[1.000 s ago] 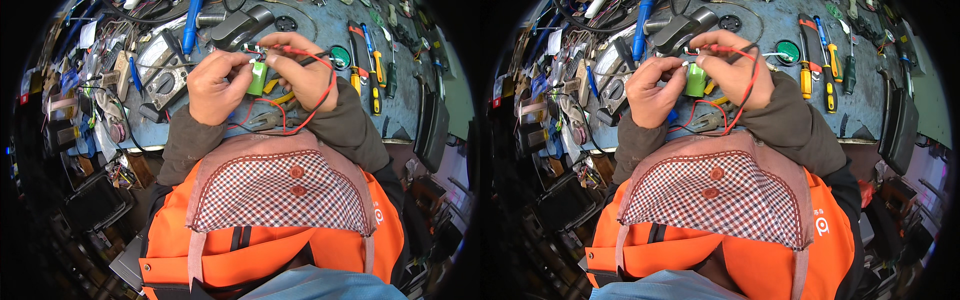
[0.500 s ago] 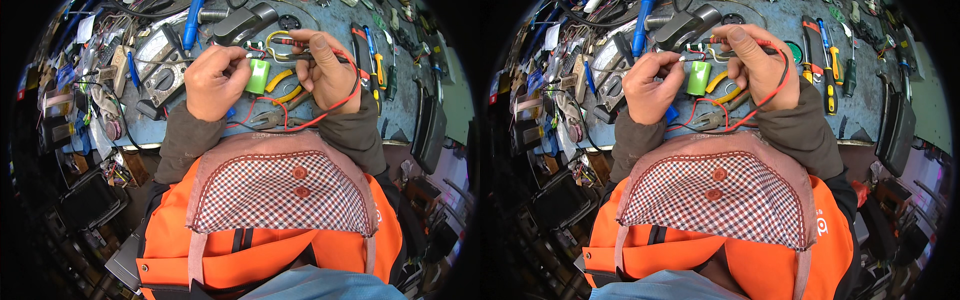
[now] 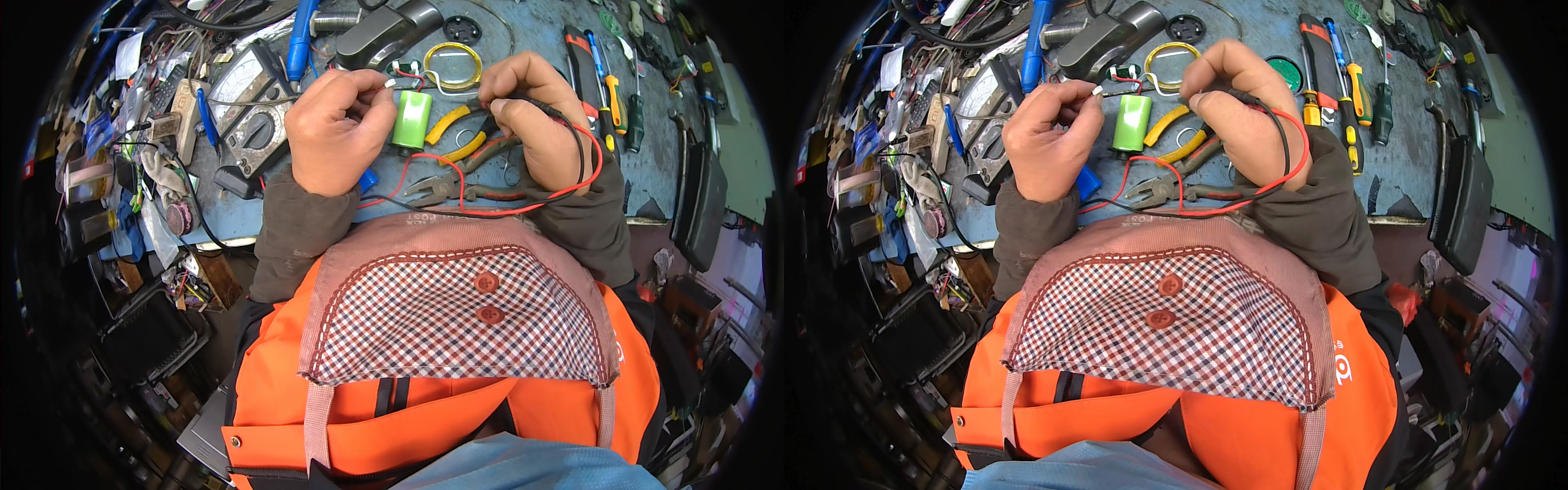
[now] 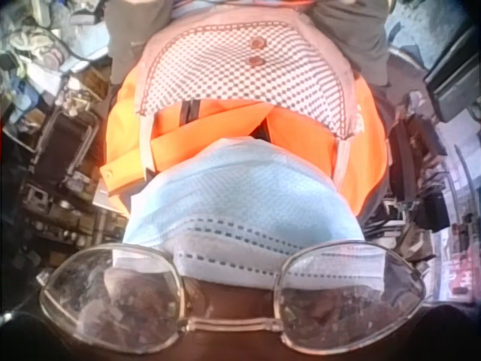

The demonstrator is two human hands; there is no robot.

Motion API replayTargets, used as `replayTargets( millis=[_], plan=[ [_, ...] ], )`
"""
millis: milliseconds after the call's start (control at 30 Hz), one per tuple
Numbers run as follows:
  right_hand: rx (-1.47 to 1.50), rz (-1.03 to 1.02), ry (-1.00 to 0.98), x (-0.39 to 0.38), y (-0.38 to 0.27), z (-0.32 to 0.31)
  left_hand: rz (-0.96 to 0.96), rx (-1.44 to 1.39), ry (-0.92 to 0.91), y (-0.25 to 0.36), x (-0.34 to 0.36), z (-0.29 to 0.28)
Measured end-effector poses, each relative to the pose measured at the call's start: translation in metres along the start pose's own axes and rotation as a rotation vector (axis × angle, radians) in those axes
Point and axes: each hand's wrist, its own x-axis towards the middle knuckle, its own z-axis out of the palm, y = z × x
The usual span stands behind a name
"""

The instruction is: The person uses multimeter probes to test a small green circuit board and a green cylindrical battery on a cluttered workbench. They repeatedly connect the probes to different points on the board and battery, then set the probes down and pick up a blue-handled tool.

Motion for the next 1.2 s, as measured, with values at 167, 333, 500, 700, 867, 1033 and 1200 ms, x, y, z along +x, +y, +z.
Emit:
replayTargets(
  millis=[167, 333, 500, 700, 867, 1033, 1200],
  plan=[
    [0.072, 0.128, -0.229, -0.01, -0.001, 0.004, 0.025, 0.018, -0.061, 0.0, -0.002, 0.001],
    [-0.357, 0.013, -0.102, 0.001, 0.019, 0.011, 0.064, 0.009, -0.087, -0.003, -0.001, 0.003],
    [-0.351, 0.18, -0.179, 0.0, 0.008, 0.0, 0.065, 0.0, -0.083, -0.003, -0.002, 0.004],
    [-0.001, 0.278, -0.071, -0.006, -0.014, -0.006, 0.065, 0.023, -0.098, -0.003, -0.003, 0.005],
    [0.177, 0.246, -0.002, -0.001, -0.009, -0.002, 0.048, 0.022, -0.121, -0.002, -0.004, 0.005],
    [0.039, -0.022, 0.206, -0.003, -0.01, 0.031, 0.073, 0.019, -0.147, -0.001, -0.003, 0.006],
    [0.156, -0.061, 0.155, 0.003, 0.007, 0.04, 0.083, 0.06, -0.156, -0.002, -0.005, 0.006]
  ],
)
